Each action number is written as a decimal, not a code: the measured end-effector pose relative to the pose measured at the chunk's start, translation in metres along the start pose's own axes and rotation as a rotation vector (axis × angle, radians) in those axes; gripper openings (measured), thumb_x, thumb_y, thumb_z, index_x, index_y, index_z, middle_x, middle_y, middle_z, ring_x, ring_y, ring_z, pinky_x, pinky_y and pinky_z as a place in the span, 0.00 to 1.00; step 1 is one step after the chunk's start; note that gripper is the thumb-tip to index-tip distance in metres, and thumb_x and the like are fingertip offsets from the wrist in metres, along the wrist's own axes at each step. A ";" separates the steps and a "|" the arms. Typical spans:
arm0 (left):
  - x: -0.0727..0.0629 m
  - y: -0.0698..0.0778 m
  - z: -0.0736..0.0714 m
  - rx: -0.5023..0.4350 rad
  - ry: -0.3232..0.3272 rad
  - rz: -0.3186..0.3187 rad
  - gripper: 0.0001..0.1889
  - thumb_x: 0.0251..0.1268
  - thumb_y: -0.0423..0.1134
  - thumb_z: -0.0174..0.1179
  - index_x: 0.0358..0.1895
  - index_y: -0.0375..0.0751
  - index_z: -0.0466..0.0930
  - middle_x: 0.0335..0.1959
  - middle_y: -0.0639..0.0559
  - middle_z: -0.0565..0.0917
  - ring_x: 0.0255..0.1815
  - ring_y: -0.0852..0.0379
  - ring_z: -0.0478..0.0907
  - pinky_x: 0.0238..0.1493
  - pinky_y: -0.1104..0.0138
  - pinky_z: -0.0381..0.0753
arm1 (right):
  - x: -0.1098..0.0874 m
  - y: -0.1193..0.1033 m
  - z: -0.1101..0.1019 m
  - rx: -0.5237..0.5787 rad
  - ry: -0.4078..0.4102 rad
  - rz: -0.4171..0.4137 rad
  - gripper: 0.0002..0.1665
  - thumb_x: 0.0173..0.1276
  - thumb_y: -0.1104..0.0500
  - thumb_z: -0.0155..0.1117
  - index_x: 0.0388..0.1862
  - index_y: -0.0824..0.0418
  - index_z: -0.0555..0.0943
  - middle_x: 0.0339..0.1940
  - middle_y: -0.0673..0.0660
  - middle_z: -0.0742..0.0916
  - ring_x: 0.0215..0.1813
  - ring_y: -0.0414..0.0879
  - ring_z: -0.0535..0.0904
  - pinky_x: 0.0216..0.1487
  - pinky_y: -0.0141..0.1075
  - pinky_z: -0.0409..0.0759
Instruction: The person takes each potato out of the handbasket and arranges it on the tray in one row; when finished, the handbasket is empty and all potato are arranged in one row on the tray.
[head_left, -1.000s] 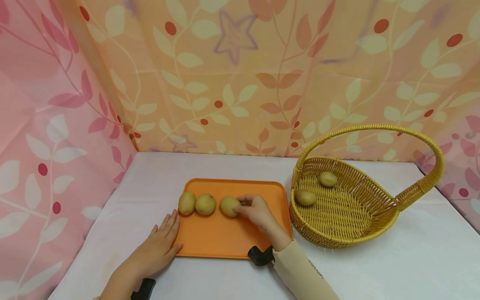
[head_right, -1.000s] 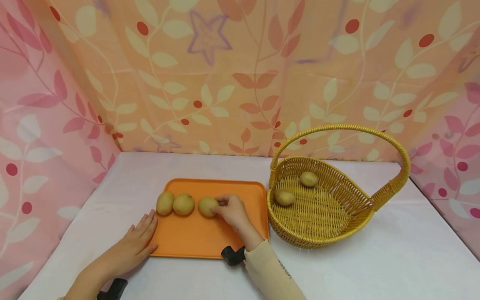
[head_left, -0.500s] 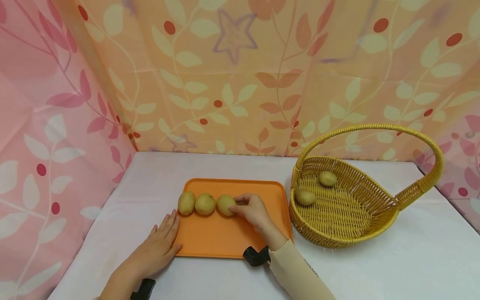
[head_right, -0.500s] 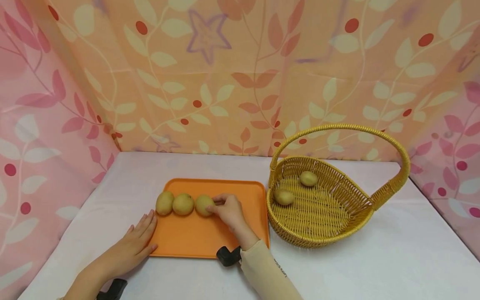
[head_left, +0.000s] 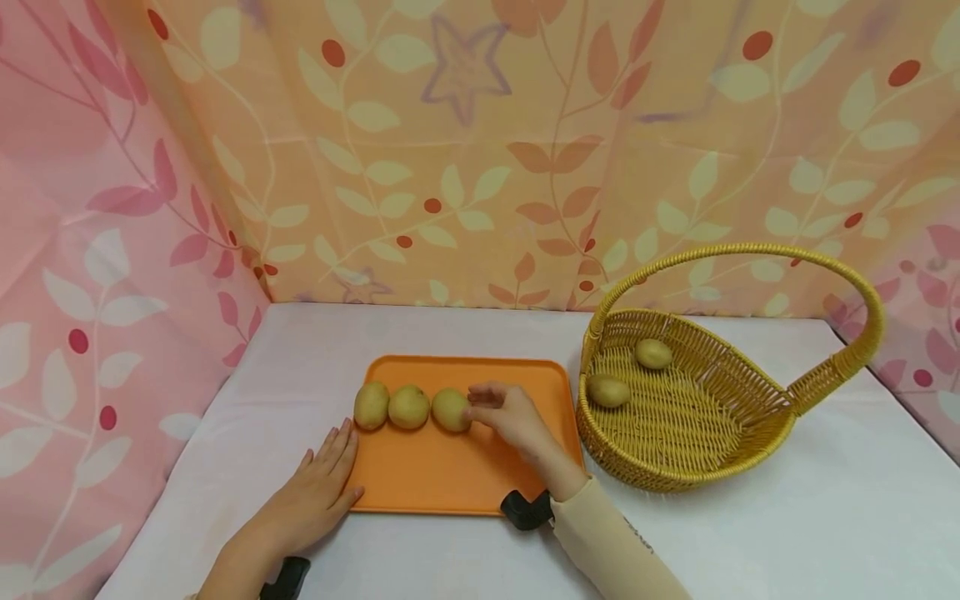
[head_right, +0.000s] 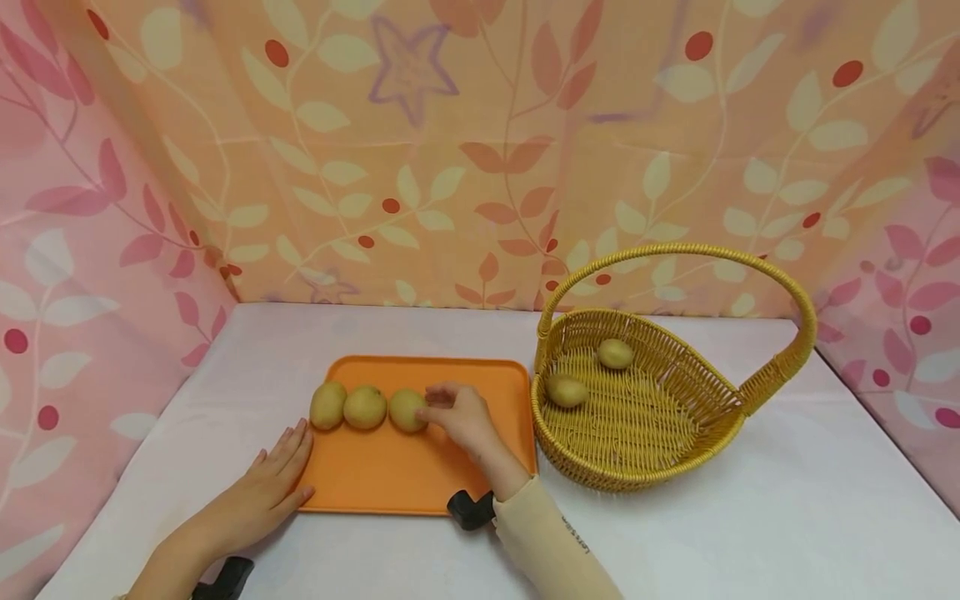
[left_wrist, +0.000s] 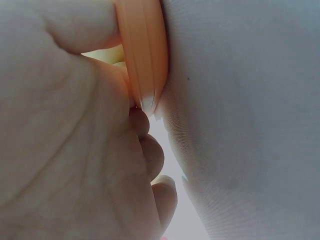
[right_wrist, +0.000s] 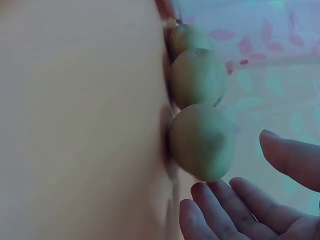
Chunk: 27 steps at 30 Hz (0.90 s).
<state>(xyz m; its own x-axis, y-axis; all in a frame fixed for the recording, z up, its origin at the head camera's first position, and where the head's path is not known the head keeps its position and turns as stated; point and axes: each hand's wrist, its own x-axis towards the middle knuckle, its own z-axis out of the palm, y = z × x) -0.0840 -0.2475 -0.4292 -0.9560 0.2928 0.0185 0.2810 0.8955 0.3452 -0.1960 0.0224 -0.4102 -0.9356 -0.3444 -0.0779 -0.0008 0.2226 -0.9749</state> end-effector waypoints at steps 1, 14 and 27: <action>0.000 0.000 0.000 -0.002 -0.001 -0.001 0.35 0.67 0.43 0.56 0.68 0.23 0.55 0.72 0.32 0.52 0.72 0.34 0.49 0.63 0.37 0.51 | -0.001 -0.001 0.000 -0.003 -0.004 -0.004 0.24 0.61 0.67 0.65 0.56 0.75 0.75 0.51 0.67 0.82 0.53 0.57 0.79 0.52 0.42 0.77; 0.001 0.001 -0.002 0.001 -0.010 -0.004 0.35 0.67 0.43 0.56 0.69 0.23 0.55 0.72 0.32 0.52 0.72 0.34 0.48 0.64 0.38 0.51 | -0.028 -0.040 -0.020 0.080 -0.032 -0.116 0.22 0.64 0.66 0.63 0.57 0.72 0.75 0.53 0.68 0.81 0.56 0.58 0.77 0.55 0.40 0.76; 0.000 0.001 -0.001 -0.012 -0.011 -0.003 0.35 0.67 0.43 0.56 0.69 0.23 0.55 0.72 0.32 0.52 0.71 0.34 0.49 0.63 0.37 0.51 | -0.058 -0.054 -0.076 0.110 0.054 -0.192 0.21 0.64 0.66 0.63 0.55 0.74 0.76 0.51 0.63 0.83 0.54 0.49 0.79 0.54 0.35 0.76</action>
<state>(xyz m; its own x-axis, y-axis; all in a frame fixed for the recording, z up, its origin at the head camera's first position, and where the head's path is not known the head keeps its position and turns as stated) -0.0838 -0.2472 -0.4282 -0.9559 0.2935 0.0069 0.2765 0.8923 0.3568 -0.1688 0.0999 -0.3371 -0.9395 -0.3210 0.1195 -0.1449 0.0563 -0.9878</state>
